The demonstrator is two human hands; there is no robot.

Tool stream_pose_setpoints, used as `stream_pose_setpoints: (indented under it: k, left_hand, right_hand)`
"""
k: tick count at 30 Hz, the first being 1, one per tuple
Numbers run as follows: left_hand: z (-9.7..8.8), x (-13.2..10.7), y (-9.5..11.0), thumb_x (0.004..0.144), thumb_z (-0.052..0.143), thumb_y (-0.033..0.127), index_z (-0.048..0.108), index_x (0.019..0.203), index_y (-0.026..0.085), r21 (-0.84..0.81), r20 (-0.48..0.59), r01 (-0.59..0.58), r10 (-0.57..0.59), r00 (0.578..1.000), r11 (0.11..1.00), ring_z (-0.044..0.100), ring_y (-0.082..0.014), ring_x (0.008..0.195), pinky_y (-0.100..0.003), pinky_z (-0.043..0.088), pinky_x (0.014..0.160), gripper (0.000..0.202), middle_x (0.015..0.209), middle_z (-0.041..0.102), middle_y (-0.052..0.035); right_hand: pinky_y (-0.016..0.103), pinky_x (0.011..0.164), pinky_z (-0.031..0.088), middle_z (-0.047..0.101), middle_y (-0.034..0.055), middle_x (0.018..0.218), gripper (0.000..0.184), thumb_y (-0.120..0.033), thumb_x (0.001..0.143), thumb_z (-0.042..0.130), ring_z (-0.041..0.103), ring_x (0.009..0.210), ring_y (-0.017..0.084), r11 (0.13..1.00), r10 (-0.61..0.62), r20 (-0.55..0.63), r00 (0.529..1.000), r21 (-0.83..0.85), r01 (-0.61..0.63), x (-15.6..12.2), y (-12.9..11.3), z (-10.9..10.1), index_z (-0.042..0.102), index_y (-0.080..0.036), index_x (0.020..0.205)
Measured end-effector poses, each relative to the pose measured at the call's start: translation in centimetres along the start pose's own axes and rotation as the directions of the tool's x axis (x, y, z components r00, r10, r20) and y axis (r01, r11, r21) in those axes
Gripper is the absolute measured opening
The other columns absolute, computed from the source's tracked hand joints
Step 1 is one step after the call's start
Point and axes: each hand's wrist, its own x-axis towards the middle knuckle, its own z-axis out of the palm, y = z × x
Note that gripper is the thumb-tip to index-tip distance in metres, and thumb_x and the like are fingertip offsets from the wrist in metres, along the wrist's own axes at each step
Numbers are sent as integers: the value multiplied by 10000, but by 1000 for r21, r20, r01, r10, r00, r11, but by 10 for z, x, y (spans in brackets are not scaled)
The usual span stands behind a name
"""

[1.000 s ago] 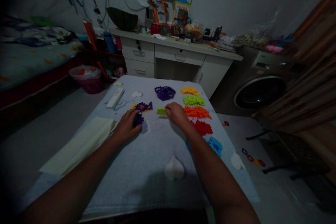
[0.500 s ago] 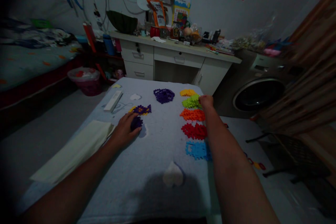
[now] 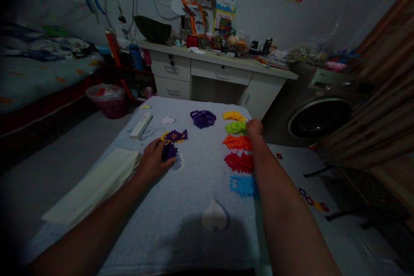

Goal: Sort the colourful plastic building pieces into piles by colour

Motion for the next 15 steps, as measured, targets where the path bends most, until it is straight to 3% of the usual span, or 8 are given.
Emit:
stream_pose_setpoints:
  k: [3, 5, 7, 9, 11, 13, 15]
  left_hand:
    - [0, 0, 0, 741, 747, 385, 486, 1323, 218, -10, 3, -4, 4, 1000, 1000, 471, -371, 1282, -542, 430, 1076, 660, 1368, 471, -146]
    - [0, 0, 1, 746, 745, 385, 485, 1326, 214, -23, 9, -1, 1, 1000, 1000, 472, -364, 1283, -535, 425, 1083, 658, 1371, 469, -145]
    - [0, 0, 1, 747, 745, 381, 484, 1329, 210, -40, 16, -1, 1, 1000, 999, 472, -357, 1285, -529, 419, 1091, 661, 1370, 471, -144]
    - [0, -1, 1, 743, 749, 371, 484, 1331, 215, -56, 15, -2, 3, 1000, 998, 471, -353, 1287, -527, 415, 1093, 663, 1366, 476, -139]
    - [0, -1, 1, 742, 750, 365, 483, 1335, 223, -69, 11, -2, 3, 1000, 998, 471, -349, 1288, -525, 415, 1091, 666, 1364, 478, -132]
    - [0, -2, 2, 737, 755, 365, 482, 1338, 228, -82, 13, -6, 7, 1000, 997, 476, -344, 1283, -523, 417, 1086, 674, 1362, 480, -126]
    - [-1, -2, 2, 730, 762, 363, 484, 1336, 225, -94, 17, -10, 11, 1000, 996, 482, -337, 1274, -517, 415, 1086, 681, 1354, 487, -123]
  right_hand:
    - [271, 730, 493, 706, 68, 790, 132, -133, 732, 569, 640, 748, 178, 998, -36, 19, 999, 48, 35, -10, -24, 5, 695, -150, 768]
    - [268, 767, 488, 714, 57, 844, 148, -151, 746, 570, 637, 791, 169, 981, -145, 70, 987, 143, 134, -24, -47, 11, 701, -154, 815]
    - [269, 763, 488, 709, 37, 830, 151, -160, 751, 569, 630, 780, 162, 937, -283, 168, 944, 260, 234, -42, -73, 21, 702, -159, 823]
    - [268, 752, 488, 705, 23, 819, 154, -158, 753, 574, 626, 760, 154, 877, -431, 297, 852, 360, 318, -65, -96, 32, 705, -162, 833]
    - [281, 779, 488, 712, 24, 855, 166, -164, 767, 591, 631, 787, 160, 814, -565, 398, 723, 409, 412, -89, -116, 46, 709, -169, 885]
    - [318, 895, 471, 715, 54, 1019, 247, -144, 762, 619, 633, 939, 183, 732, -681, 428, 594, 416, 539, -112, -130, 59, 703, -174, 993]
    - [367, 1012, 414, 672, 87, 1200, 387, -93, 745, 621, 585, 1121, 211, 673, -736, 437, 518, 384, 632, -131, -139, 71, 673, -180, 1119]
